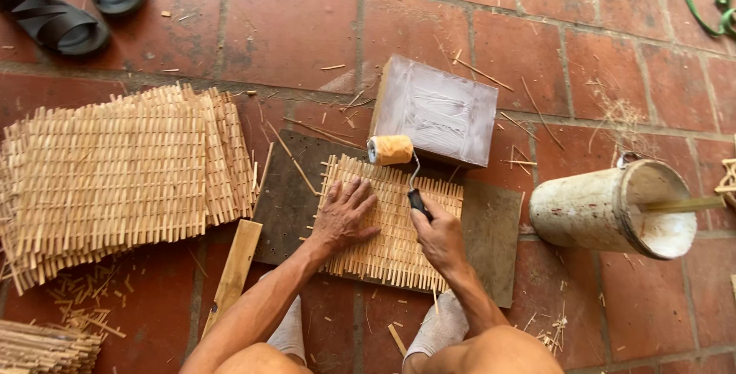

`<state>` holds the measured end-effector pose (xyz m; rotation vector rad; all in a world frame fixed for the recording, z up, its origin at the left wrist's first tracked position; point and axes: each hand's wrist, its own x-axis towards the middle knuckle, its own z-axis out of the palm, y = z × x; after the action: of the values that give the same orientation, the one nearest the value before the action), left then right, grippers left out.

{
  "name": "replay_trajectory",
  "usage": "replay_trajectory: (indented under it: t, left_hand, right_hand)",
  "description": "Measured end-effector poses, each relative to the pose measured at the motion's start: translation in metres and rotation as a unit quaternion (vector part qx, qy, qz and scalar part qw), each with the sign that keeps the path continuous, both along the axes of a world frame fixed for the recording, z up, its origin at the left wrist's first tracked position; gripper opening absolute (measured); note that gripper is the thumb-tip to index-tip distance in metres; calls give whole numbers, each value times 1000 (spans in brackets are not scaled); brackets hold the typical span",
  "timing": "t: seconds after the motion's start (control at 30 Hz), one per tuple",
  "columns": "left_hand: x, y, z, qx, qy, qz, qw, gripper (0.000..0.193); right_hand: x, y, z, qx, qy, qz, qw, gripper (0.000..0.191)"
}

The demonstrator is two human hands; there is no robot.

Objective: The person assembles a small bamboo mat by inserting thin strips into a woven base using a wooden block and a small stick. They then apply glue to a cardboard backing with a roller and attach the mat to it, repeating the process for another mat.

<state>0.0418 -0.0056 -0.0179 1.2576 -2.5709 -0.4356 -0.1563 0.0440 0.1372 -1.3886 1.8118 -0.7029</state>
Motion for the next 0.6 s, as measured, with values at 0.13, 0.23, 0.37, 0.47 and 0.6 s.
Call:
replay_trajectory:
  t: [0.13, 0.23, 0.37, 0.47, 0.6]
  left_hand:
    - [0, 0, 3, -1, -2, -4, 1000, 83]
    - [1, 2, 6, -8, 7, -2, 1000, 82]
    - [1, 5, 11, -12, 24, 0, 1000, 81]
    - [1, 2, 13, -9, 21, -4, 1000, 79]
    - [1, -1, 12, -16, 36, -1, 999, 80]
  right_hand:
    - [-71, 0, 42, 38, 7, -59, 998, 37]
    - [-151, -18, 73, 60, 111, -44, 991, 34]
    - [-250, -54, 93, 99, 252, 22, 962, 33]
    - [-292, -83, 92, 120, 325, 83, 934, 35]
    - [-273, -124, 64, 127, 392, 163, 896, 39]
